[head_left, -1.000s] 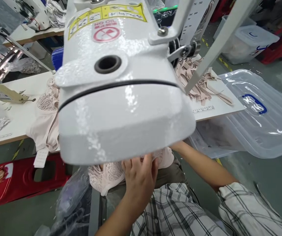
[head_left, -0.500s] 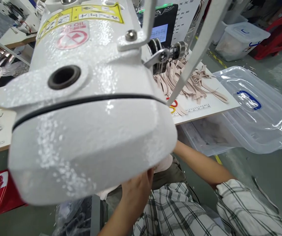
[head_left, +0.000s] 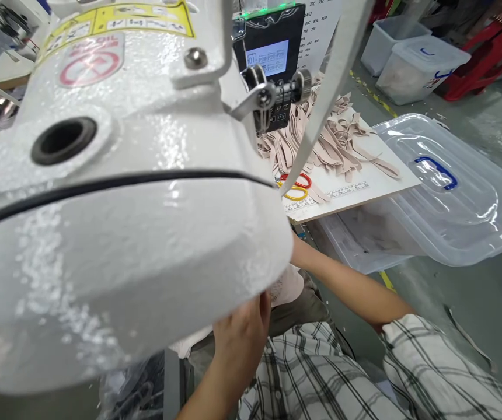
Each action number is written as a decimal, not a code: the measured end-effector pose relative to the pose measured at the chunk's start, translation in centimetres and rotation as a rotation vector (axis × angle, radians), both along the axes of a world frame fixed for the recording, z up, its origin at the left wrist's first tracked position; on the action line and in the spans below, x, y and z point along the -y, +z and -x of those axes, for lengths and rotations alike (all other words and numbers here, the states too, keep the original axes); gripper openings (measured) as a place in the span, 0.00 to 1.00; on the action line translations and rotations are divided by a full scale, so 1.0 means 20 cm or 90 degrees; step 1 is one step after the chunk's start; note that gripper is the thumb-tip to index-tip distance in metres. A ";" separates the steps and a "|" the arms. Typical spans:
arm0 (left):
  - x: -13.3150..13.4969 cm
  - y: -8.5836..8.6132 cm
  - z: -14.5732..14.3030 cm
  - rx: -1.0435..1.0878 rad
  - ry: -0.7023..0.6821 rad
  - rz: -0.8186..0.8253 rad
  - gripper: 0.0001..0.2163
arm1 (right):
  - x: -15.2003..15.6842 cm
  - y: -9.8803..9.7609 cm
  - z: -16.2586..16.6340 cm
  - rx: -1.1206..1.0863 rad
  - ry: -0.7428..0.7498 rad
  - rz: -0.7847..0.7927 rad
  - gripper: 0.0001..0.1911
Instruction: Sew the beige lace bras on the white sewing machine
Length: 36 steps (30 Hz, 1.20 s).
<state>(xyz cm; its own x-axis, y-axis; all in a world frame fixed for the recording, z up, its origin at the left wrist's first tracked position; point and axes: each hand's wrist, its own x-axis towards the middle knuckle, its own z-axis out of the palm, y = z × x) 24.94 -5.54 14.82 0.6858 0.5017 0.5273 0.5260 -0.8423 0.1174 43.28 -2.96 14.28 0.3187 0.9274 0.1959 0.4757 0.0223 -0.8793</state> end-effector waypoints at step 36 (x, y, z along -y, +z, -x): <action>-0.13 -0.10 0.12 0.221 0.128 0.482 0.22 | 0.32 -0.10 0.14 -0.122 -0.042 -0.083 0.13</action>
<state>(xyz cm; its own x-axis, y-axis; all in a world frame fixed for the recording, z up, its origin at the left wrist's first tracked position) 22.58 -2.85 12.82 0.4082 0.8980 0.1640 0.4873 -0.3663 0.7927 40.43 -9.30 12.23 0.4203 0.8744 0.2425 0.3048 0.1156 -0.9454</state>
